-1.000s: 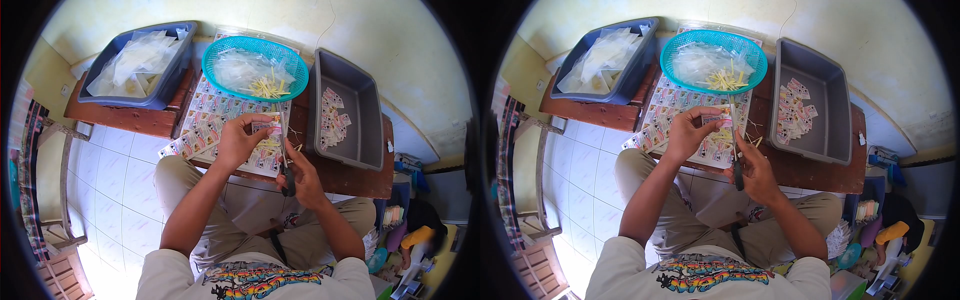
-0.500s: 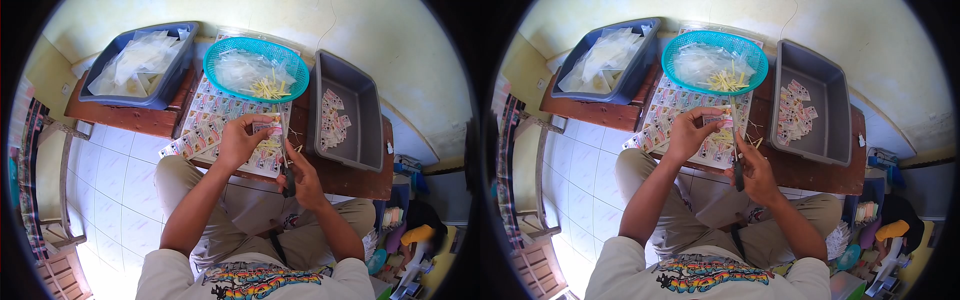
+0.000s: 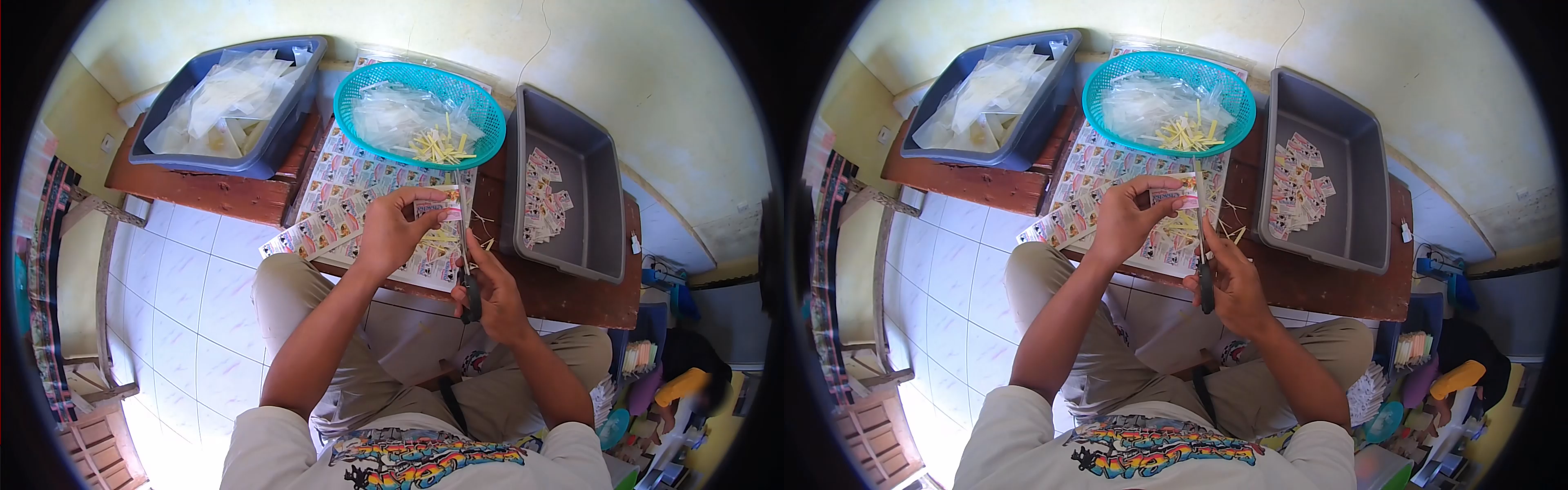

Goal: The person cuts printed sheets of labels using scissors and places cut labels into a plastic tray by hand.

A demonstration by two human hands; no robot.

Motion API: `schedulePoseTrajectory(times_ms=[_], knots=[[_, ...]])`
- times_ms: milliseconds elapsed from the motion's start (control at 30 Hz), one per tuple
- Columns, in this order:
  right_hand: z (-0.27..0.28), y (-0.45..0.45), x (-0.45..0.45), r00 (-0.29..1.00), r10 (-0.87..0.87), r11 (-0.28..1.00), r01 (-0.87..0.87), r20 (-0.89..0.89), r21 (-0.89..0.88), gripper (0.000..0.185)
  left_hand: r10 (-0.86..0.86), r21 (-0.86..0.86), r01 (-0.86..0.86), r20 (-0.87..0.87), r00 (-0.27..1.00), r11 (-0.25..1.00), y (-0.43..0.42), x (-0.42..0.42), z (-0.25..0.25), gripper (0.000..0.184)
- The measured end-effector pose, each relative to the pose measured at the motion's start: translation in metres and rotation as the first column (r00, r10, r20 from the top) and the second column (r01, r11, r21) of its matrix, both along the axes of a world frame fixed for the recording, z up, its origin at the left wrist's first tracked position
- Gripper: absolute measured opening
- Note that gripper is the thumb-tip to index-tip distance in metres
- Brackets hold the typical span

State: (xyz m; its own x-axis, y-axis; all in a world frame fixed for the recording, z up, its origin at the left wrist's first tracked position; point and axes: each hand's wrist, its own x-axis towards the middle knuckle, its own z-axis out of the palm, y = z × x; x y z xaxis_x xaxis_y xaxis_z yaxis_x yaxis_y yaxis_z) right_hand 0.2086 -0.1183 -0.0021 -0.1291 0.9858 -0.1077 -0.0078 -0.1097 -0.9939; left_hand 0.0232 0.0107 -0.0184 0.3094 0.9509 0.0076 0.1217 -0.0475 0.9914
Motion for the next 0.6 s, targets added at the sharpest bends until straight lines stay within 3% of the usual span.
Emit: schedulePoseTrajectory(times_ms=[600], knots=[[-0.0048, 0.0016, -0.0005, 0.998, -0.055, 0.998, 0.055, 0.007, -0.02, 0.087, -0.014, 0.021, 0.014, -0.027, 1.0, 1.0, 0.0018, -0.0027, -0.0039, 0.027]])
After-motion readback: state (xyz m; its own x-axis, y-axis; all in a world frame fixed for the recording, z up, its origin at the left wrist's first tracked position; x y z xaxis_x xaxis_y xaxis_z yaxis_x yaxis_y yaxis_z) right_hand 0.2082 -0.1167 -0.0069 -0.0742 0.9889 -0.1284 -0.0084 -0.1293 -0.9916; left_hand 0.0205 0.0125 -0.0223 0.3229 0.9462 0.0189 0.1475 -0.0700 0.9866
